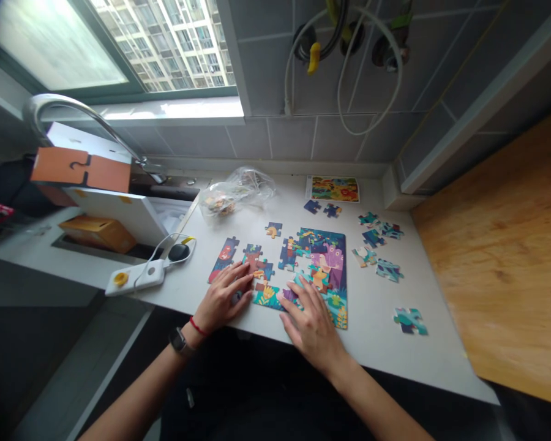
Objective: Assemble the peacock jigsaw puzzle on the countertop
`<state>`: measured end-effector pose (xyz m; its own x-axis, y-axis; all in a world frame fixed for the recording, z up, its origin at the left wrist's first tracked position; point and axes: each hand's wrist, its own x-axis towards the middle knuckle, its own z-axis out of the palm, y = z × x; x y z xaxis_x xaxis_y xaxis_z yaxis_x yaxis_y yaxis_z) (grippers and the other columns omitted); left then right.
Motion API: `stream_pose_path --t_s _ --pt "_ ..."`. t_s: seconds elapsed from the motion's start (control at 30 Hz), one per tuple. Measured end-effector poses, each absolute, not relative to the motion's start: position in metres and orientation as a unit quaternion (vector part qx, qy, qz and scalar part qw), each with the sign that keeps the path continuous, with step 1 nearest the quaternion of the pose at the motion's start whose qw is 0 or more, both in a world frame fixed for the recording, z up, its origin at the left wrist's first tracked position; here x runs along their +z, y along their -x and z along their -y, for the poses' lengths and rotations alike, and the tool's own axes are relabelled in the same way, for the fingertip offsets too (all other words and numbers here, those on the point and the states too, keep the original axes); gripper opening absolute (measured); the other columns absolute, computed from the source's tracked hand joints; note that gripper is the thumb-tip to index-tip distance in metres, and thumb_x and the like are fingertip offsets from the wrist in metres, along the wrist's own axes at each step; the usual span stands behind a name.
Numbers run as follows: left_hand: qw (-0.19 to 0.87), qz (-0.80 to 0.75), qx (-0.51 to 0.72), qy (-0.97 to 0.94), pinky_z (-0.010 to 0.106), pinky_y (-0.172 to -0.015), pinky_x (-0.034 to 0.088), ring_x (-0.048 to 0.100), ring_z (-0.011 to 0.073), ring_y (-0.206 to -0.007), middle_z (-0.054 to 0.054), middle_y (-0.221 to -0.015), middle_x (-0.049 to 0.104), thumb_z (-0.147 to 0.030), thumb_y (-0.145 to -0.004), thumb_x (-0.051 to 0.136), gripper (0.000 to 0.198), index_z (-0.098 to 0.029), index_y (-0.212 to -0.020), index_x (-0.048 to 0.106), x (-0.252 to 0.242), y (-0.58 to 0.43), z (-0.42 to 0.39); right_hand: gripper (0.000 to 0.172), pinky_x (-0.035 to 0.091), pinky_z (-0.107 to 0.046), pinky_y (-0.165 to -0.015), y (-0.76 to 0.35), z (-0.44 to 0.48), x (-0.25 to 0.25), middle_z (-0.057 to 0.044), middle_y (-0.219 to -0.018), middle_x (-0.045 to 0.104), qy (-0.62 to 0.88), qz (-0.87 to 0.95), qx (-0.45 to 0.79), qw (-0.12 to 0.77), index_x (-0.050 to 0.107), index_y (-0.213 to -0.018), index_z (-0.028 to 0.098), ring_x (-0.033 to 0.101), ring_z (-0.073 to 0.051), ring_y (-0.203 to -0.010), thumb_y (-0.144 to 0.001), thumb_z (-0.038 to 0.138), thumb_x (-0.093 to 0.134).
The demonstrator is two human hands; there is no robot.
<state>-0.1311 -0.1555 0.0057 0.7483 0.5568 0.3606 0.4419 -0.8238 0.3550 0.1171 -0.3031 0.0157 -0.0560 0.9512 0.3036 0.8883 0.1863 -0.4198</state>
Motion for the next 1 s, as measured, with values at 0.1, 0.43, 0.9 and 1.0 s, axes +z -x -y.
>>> stream_pose_path --t_s 0.1,0.43,0.9,1.0 --pt "0.129 -0.260 0.237 -0.927 0.059 -0.119 0.051 0.052 0.0341 -0.149 0.015 -0.154 0.060 -0.031 -0.102 0.066 0.037 -0.022 -0.138 0.062 0.005 0.132 0.156 0.028 0.052 -0.060 -0.116 -0.134 0.272 0.021 -0.012 -0.142 0.069 0.604 0.747 0.080 0.265 0.075 -0.126 0.022 0.056 -0.036 -0.142 -0.100 0.022 0.064" --pt "0.150 -0.246 0.272 -0.918 0.057 -0.113 0.058 0.058 0.0325 -0.144 0.015 -0.144 0.067 -0.026 -0.102 0.069 0.030 -0.022 -0.131 0.065 -0.001 0.133 0.156 0.031 0.058 -0.054 -0.107 -0.152 0.186 0.018 -0.009 -0.122 0.079 0.473 0.840 0.117 0.241 0.078 -0.120 0.022 0.067 -0.032 -0.124 -0.089 0.018 0.079" --pt "0.175 -0.228 0.268 -0.920 0.054 -0.115 0.059 0.055 0.0324 -0.147 0.014 -0.143 0.068 -0.023 -0.102 0.068 0.028 -0.020 -0.130 0.066 0.002 0.134 0.157 0.027 0.058 -0.050 -0.105 -0.147 0.192 0.013 -0.010 -0.117 0.079 0.474 0.819 0.130 0.296 0.078 -0.121 0.020 0.066 -0.028 -0.117 -0.098 0.014 0.068" --pt "0.176 -0.233 0.271 -0.917 0.054 -0.114 0.059 0.056 0.0323 -0.145 0.014 -0.143 0.068 -0.024 -0.103 0.068 0.033 -0.021 -0.135 0.064 0.000 0.135 0.157 0.028 0.062 -0.048 -0.100 -0.152 0.190 0.013 -0.009 -0.115 0.081 0.462 0.825 0.128 0.298 0.078 -0.124 0.021 0.068 -0.027 -0.115 -0.100 0.015 0.065"
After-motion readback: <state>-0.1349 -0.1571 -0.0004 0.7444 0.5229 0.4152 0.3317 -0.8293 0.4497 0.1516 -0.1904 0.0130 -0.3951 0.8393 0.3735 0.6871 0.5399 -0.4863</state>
